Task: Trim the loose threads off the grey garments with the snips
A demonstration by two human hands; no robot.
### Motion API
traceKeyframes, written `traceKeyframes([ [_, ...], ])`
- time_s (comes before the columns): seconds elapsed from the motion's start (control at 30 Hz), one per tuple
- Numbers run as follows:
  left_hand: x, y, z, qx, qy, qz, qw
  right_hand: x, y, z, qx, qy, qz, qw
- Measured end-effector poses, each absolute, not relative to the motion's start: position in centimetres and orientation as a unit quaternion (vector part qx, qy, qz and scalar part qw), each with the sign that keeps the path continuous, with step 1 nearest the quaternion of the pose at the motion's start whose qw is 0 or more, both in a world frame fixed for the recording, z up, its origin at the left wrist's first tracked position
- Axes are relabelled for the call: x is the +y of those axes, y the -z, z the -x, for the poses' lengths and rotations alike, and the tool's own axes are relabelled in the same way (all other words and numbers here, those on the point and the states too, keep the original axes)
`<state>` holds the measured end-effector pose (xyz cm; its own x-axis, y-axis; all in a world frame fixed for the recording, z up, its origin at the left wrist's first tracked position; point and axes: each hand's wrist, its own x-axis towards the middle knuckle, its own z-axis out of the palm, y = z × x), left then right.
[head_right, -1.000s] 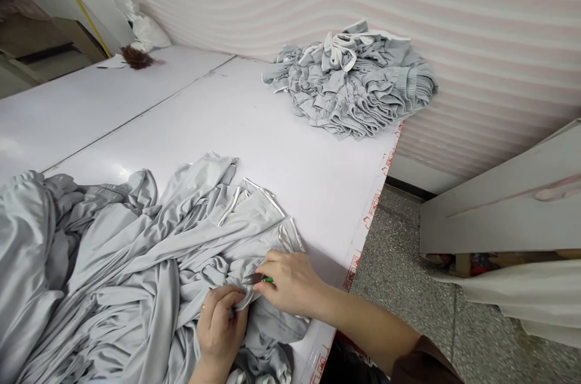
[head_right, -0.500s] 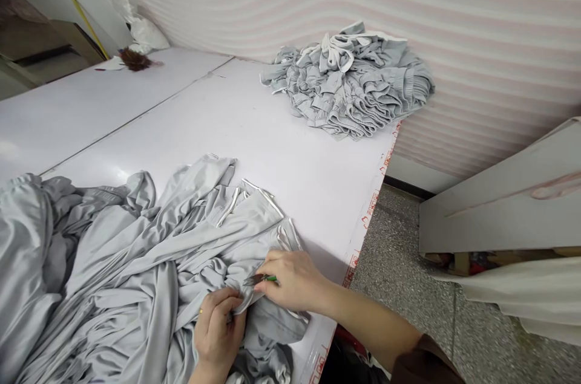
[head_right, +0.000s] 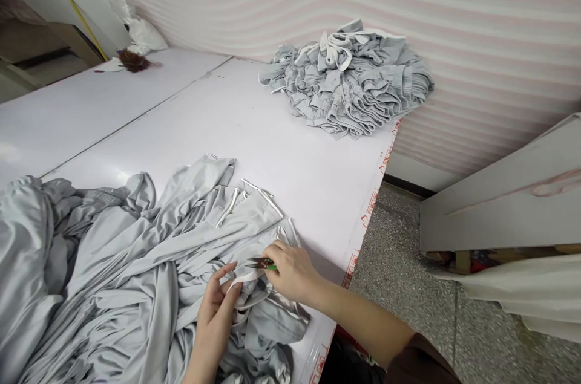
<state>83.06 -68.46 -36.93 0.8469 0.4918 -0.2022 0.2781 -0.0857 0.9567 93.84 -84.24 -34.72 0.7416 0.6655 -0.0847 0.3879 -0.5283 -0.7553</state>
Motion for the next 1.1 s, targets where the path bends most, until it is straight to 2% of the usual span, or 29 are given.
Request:
traceKeyframes([
  [0.1, -68.4, 36.0, -83.7, 0.320, -0.033, -0.653, 0.686, -84.9, 34.6, -93.9, -0.341, -0.176, 0.839, 0.386],
  [0.23, -68.4, 35.0, -84.4, 0.346, -0.007, -0.609, 0.713, -85.4, 34.8, -93.4, -0.370, -0.146, 0.849, 0.347],
  [0.7, -67.7, 35.0, -85.3, 0.358, 0.039, -0.578, 0.732, -84.6, 36.0, -93.8, -0.381, -0.096, 0.846, 0.361],
  [1.0, -67.6, 34.3, -86.1, 0.402, 0.042, -0.538, 0.740, -84.6, 36.3, -93.9, -0.436, -0.046, 0.832, 0.339],
  [1.1, -67.7, 34.2, -86.2, 0.387, 0.060, -0.553, 0.735, -84.6, 36.6, -93.8, -0.406, -0.059, 0.835, 0.366],
])
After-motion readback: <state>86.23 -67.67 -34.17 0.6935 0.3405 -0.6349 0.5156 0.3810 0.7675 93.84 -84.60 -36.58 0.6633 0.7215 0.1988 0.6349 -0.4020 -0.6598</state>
